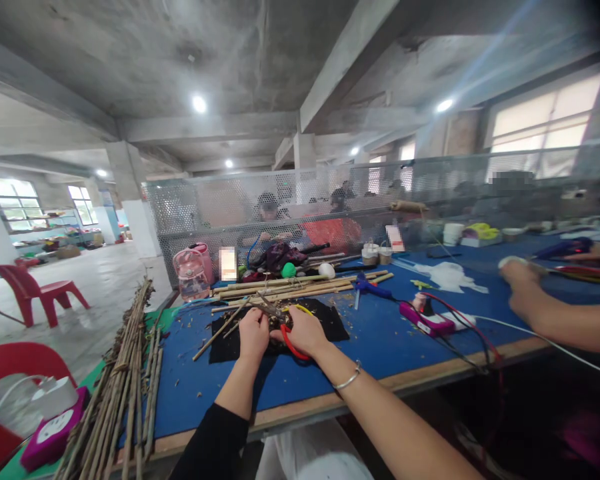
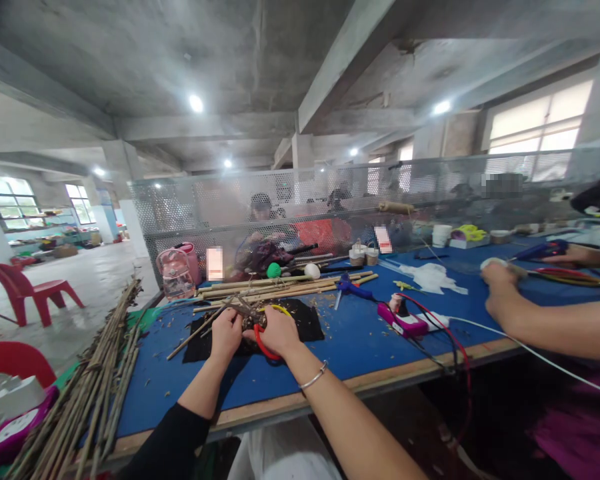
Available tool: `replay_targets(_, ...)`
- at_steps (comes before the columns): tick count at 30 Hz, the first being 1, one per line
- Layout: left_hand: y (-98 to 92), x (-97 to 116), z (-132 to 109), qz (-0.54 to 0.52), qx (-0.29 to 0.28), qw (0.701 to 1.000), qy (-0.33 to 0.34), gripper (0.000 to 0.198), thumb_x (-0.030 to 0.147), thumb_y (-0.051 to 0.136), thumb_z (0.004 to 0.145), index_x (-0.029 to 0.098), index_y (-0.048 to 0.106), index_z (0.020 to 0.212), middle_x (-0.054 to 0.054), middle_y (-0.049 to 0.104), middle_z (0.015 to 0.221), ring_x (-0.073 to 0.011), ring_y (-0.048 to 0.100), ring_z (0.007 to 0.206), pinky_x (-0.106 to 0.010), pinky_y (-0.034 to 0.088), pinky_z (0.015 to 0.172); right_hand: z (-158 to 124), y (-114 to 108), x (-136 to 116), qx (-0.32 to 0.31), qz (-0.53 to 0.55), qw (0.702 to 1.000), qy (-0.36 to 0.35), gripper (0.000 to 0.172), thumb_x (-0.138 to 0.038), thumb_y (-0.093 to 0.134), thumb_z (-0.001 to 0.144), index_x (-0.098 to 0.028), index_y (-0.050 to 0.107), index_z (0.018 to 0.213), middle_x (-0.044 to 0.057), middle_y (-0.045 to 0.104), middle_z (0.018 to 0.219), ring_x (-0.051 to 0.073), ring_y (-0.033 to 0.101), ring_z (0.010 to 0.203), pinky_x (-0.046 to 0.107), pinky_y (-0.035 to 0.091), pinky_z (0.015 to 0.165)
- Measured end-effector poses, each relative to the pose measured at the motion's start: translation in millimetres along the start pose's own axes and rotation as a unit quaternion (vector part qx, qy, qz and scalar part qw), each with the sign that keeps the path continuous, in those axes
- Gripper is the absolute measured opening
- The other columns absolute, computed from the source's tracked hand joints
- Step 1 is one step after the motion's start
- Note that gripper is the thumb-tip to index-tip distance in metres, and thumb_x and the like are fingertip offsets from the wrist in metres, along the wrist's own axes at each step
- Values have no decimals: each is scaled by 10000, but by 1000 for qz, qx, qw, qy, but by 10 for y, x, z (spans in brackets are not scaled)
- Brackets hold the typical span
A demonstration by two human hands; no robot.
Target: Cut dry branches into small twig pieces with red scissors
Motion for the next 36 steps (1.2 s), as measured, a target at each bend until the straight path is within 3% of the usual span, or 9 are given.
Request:
replay_targets(12, -25, 26, 4, 11, 2, 1000, 7, 229, 206, 411, 788, 172, 637, 770, -69, 638, 807, -164, 564, 776, -265, 410, 748, 17, 26, 39, -11, -39, 999, 16, 520, -671, 494, 666, -213, 532, 909, 69, 646, 832, 228, 615, 799, 292, 412, 651)
replay_targets(21, 109, -219, -4, -135, -14, 982, -130, 274, 318, 463, 770, 136, 647, 859, -53, 665, 810, -159, 574, 742, -258, 419, 719, 22, 58, 52, -2, -10, 1000, 26, 485, -658, 482, 687, -221, 519, 894, 49, 644, 815, 218, 617, 775, 275, 391, 626)
replay_targets(27, 50, -157, -4, -128, 3, 985, -114, 270, 312, 448, 782, 139, 647, 842, -47, 659, 790, -160, 570, 745, -257, 419, 723, 10, 30, 32, 6, 11, 1000, 11, 460, -619, 527, 679, -214, 512, 898, 46, 628, 821, 199, 596, 787, 265, 369, 642)
replay_targets(36, -13, 53, -2, -55, 9, 998, -8, 208, 205, 415, 784, 154, 613, 746, -59, 623, 778, -162, 551, 764, -272, 419, 736, 5, -2, -12, 2, 28, 1000, -9, 436, -557, 560, 684, -189, 505, 912, 55, 608, 872, 189, 572, 819, 260, 353, 662)
Point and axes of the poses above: each hand's wrist, its own z-axis towards the middle knuckle, its own y-axis out of the palm, x = y × z, the point moved 7 cm from there along z, towards the middle knuckle
